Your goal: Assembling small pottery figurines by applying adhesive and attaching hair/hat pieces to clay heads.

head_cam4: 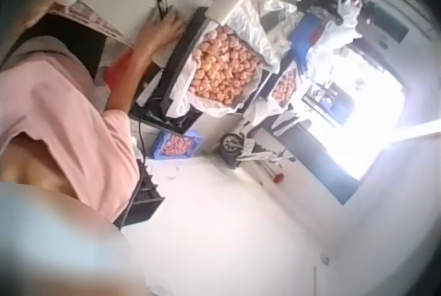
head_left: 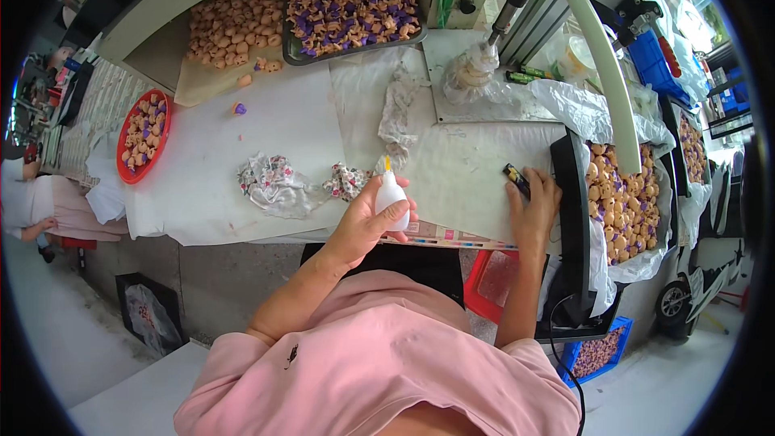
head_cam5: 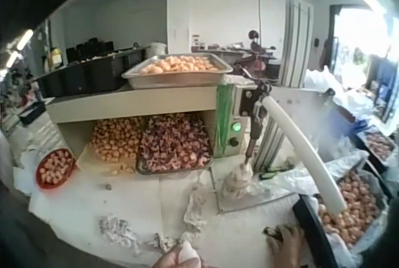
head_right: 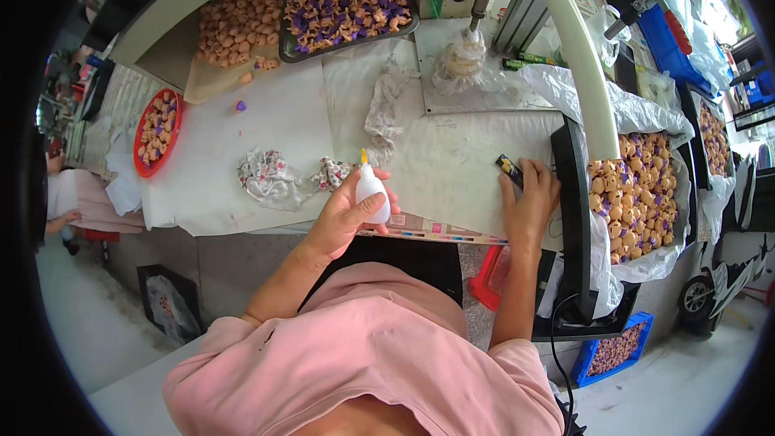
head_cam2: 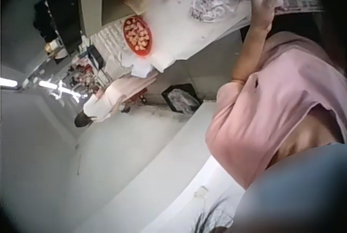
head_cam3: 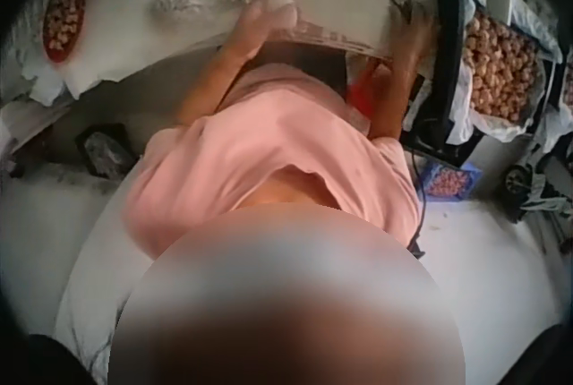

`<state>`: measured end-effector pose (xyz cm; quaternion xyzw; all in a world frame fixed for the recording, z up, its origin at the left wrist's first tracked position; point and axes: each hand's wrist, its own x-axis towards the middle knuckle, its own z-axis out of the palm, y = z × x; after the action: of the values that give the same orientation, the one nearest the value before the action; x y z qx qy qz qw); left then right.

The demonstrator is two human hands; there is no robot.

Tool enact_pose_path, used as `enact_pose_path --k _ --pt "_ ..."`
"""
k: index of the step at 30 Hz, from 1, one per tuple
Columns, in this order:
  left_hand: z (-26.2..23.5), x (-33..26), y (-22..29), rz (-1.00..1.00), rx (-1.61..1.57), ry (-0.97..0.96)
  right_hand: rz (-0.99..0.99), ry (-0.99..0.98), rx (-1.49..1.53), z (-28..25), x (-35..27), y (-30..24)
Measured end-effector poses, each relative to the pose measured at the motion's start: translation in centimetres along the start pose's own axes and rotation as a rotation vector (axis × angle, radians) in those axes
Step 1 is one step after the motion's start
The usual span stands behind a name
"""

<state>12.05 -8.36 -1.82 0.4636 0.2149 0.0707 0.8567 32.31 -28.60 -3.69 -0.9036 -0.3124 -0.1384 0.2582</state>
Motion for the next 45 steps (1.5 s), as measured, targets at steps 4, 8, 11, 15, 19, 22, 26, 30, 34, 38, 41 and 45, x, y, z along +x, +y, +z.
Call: enact_pose_path --k 4,8,11,15,19,22,26,30,34,38,41,45 --pt "0.5 0.1 -0.1 -0.016 0.051 -0.003 -0.080 0.049 -0.013 1.3 0.0 0.6" --pt "1.1 -0.1 0.0 -0.009 0.153 -0.007 0.245 -0.061 0.724 1.6 -0.6 -2.4" --pt "1.7 -0.3 0.2 0.016 0.233 -0.001 0.304 -0.237 1.085 3.0 -1.4 -6.1" --pt "2.1 -1.1 0.8 0.027 0.258 0.038 0.294 -0.361 1.060 3.9 -0.9 -8.7" --pt "2.1 -1.7 1.2 0.030 0.270 0.028 0.498 -0.417 1.024 4.2 0.4 -9.8" --pt "1.9 -1.8 1.1 0.048 0.234 -0.016 0.362 -0.349 0.975 4.4 0.7 -10.6" --pt "1.7 -1.7 0.8 0.065 0.241 -0.028 0.421 -0.348 1.007 4.7 0.6 -10.7" --pt "1.6 -1.7 0.7 0.056 0.246 -0.015 0.439 -0.359 1.026 4.7 0.6 -10.6" --pt "1.5 -1.6 0.8 0.040 0.248 0.004 0.473 -0.358 1.036 4.7 0.7 -10.8" --pt "1.7 -1.6 0.8 0.051 0.255 -0.003 0.465 -0.351 1.050 4.7 0.7 -10.9" --pt "1.7 -1.5 0.8 0.038 0.254 -0.009 0.464 -0.350 1.062 4.6 0.7 -10.9" --pt "1.7 -1.6 0.7 0.039 0.264 0.000 0.473 -0.346 1.062 4.5 0.7 -10.9"
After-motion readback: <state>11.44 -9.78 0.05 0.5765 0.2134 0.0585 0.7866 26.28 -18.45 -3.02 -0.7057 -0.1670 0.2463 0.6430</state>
